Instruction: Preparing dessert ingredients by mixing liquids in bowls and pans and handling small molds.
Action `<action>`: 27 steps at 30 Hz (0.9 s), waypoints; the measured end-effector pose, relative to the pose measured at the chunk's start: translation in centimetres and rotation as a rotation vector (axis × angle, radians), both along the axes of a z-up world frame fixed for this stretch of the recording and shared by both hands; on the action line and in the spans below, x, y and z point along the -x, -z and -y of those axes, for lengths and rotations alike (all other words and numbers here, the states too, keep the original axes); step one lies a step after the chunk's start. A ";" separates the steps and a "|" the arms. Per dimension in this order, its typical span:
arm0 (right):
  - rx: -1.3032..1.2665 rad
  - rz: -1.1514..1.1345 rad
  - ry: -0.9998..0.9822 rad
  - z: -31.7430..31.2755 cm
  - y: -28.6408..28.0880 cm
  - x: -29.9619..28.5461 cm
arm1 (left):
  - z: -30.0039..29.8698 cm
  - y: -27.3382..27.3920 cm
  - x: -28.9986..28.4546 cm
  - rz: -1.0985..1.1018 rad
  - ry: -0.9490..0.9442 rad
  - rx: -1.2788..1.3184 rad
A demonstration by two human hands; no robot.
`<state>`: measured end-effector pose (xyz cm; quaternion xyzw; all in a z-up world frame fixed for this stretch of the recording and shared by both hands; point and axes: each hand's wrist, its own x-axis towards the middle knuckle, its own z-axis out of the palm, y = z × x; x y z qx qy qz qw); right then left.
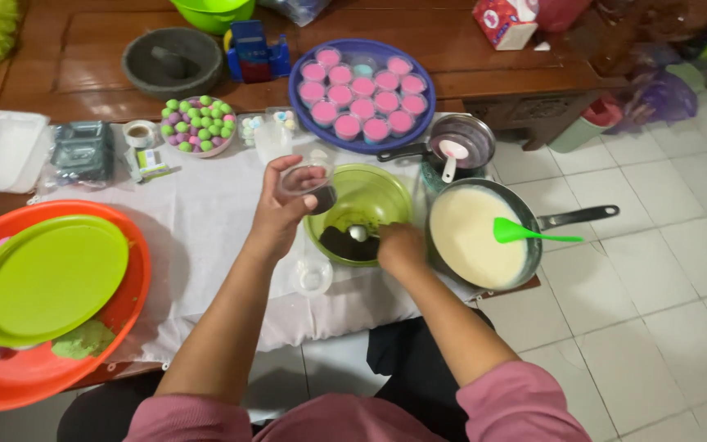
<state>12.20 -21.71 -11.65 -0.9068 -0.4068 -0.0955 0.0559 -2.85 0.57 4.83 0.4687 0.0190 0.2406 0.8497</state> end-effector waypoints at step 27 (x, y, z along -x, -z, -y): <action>0.530 -0.133 0.482 24.8 -16.5 -7.4 | 7.8 2.1 2.6 -0.385 0.154 -0.338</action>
